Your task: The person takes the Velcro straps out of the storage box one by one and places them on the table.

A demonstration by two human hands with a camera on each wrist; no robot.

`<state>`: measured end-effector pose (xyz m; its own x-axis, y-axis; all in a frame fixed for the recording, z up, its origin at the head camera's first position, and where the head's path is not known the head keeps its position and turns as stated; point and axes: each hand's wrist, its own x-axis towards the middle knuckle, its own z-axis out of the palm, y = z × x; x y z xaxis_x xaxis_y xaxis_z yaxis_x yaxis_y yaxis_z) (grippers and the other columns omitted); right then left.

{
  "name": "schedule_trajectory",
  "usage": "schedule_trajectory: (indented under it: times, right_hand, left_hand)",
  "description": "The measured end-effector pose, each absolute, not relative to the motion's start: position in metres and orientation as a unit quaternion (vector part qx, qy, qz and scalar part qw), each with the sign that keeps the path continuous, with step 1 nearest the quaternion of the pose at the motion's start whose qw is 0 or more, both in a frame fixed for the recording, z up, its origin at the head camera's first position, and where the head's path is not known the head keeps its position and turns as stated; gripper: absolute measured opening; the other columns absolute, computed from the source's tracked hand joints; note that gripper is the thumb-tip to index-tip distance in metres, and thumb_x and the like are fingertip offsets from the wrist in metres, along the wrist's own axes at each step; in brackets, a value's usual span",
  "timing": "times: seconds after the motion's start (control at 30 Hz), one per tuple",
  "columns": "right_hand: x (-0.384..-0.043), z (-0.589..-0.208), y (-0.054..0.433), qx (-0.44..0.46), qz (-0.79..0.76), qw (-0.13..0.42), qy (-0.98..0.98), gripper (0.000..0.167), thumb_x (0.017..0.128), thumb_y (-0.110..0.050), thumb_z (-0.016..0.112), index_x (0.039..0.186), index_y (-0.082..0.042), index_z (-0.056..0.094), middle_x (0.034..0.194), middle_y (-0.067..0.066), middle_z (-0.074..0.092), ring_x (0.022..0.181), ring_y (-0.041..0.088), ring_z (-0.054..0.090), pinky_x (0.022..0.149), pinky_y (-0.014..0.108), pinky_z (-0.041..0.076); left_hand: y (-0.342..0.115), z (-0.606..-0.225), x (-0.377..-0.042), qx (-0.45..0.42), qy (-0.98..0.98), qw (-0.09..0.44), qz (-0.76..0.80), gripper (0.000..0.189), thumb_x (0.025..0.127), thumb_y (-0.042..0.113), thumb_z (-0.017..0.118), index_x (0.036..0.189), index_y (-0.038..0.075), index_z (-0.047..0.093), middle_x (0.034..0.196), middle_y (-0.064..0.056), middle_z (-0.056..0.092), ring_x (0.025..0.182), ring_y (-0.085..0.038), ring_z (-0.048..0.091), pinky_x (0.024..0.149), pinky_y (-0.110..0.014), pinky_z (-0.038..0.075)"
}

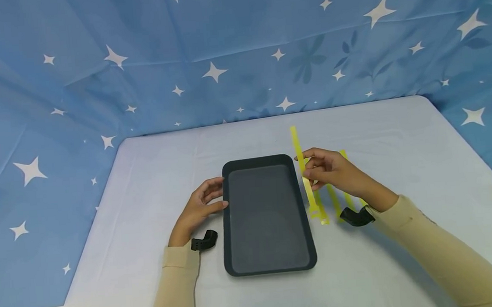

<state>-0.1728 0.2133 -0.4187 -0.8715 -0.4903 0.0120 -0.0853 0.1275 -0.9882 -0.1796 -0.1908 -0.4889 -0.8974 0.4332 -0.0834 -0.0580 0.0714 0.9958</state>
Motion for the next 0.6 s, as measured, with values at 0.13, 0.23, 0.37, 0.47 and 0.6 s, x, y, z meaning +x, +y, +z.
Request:
schedule_trajectory:
  times: [0.13,0.23,0.37,0.47,0.6]
  right_hand:
    - [-0.171,-0.419,0.222,-0.201,-0.631,0.147,0.735,0.040,0.109,0.000,0.058,0.145,0.013,0.048,0.101,0.005,0.070,0.080,0.020,0.069,0.075,0.034,0.065]
    - [-0.170,-0.420,0.230,-0.198,-0.631,0.141,0.737,0.040,0.110,0.001,0.056,0.146,0.014,0.047,0.102,0.004,0.070,0.081,0.020,0.069,0.075,0.033,0.065]
    - [-0.169,-0.422,0.240,-0.189,-0.633,0.138,0.738,0.040,0.110,0.002,0.055,0.147,0.014,0.046,0.102,0.003,0.070,0.081,0.019,0.068,0.075,0.031,0.064]
    - [-0.168,-0.424,0.246,-0.187,-0.637,0.135,0.736,0.037,0.111,0.001,0.054,0.147,0.008,0.050,0.101,0.005,0.070,0.080,0.019,0.067,0.076,0.031,0.063]
    - [-0.167,-0.425,0.254,-0.189,-0.648,0.128,0.726,0.034,0.110,0.002,0.054,0.143,-0.006,0.057,0.101,0.005,0.069,0.081,0.018,0.067,0.075,0.030,0.063]
  left_hand:
    - [-0.190,-0.489,-0.179,0.131,0.704,0.185,0.673,0.073,0.094,-0.005,0.073,0.160,-0.006,0.042,0.161,-0.031,0.044,0.143,-0.043,0.051,0.094,-0.029,0.059]
    - [-0.190,-0.490,-0.179,0.130,0.704,0.186,0.673,0.073,0.094,-0.005,0.073,0.160,-0.005,0.042,0.161,-0.031,0.044,0.143,-0.043,0.051,0.094,-0.029,0.059]
    - [-0.190,-0.492,-0.179,0.133,0.707,0.183,0.670,0.073,0.095,-0.003,0.074,0.160,-0.006,0.042,0.160,-0.031,0.045,0.142,-0.041,0.052,0.094,-0.030,0.059]
    - [-0.191,-0.494,-0.178,0.134,0.708,0.182,0.669,0.072,0.095,-0.002,0.074,0.160,-0.007,0.042,0.159,-0.031,0.045,0.139,-0.036,0.055,0.094,-0.030,0.059]
    - [-0.192,-0.493,-0.179,0.132,0.707,0.182,0.670,0.072,0.096,-0.003,0.073,0.160,-0.006,0.041,0.159,-0.031,0.045,0.135,-0.027,0.058,0.093,-0.030,0.060]
